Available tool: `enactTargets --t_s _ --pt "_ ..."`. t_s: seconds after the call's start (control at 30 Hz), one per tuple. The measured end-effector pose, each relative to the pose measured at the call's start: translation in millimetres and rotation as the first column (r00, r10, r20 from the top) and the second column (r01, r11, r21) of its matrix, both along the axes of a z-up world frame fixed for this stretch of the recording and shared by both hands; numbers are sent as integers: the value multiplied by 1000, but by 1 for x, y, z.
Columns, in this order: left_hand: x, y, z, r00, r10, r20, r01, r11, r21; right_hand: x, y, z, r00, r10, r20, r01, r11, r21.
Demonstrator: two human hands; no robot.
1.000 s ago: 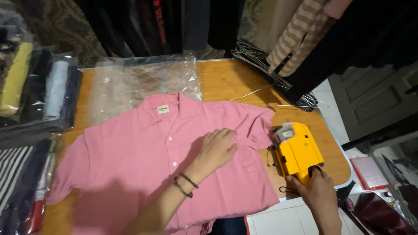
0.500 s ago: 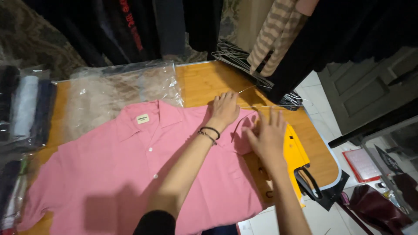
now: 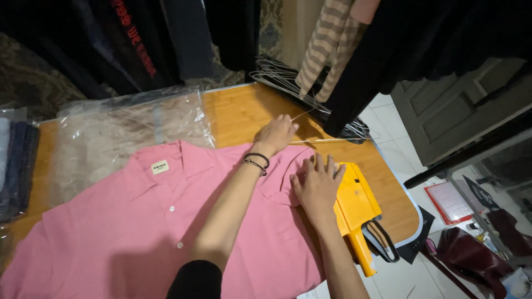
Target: Tagging, buttoning, and hanging a pink shirt.
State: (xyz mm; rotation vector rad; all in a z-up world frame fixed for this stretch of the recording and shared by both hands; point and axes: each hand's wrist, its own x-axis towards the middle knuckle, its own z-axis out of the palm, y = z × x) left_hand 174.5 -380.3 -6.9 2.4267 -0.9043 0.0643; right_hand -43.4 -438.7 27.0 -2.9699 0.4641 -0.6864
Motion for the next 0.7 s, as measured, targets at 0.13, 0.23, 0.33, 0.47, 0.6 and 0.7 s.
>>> enactTargets --t_s 0.13,0.23,0.33,0.47,0.6,0.7 --pt "6 12 21 997 7 76 2 993 -118 -1 1 1 1000 8 -6 -7 1000 30" --pt "-10 34 60 991 44 127 -27 991 -133 -3 0 -3 1000 14 15 -15 999 29" --pt "-21 64 82 987 77 138 -60 990 -124 -1 -2 -5 1000 19 23 -20 1000 16" --pt "-45 112 104 990 80 114 -66 990 -127 0 -2 -4 1000 6 -24 -6 1000 7" --pt "-77 146 122 993 101 54 -95 990 -105 0 -2 -5 999 7 -31 -7 1000 1" --pt "-90 163 114 986 78 147 -46 976 -211 2 -5 -10 1000 0 -24 0 1000 -16"
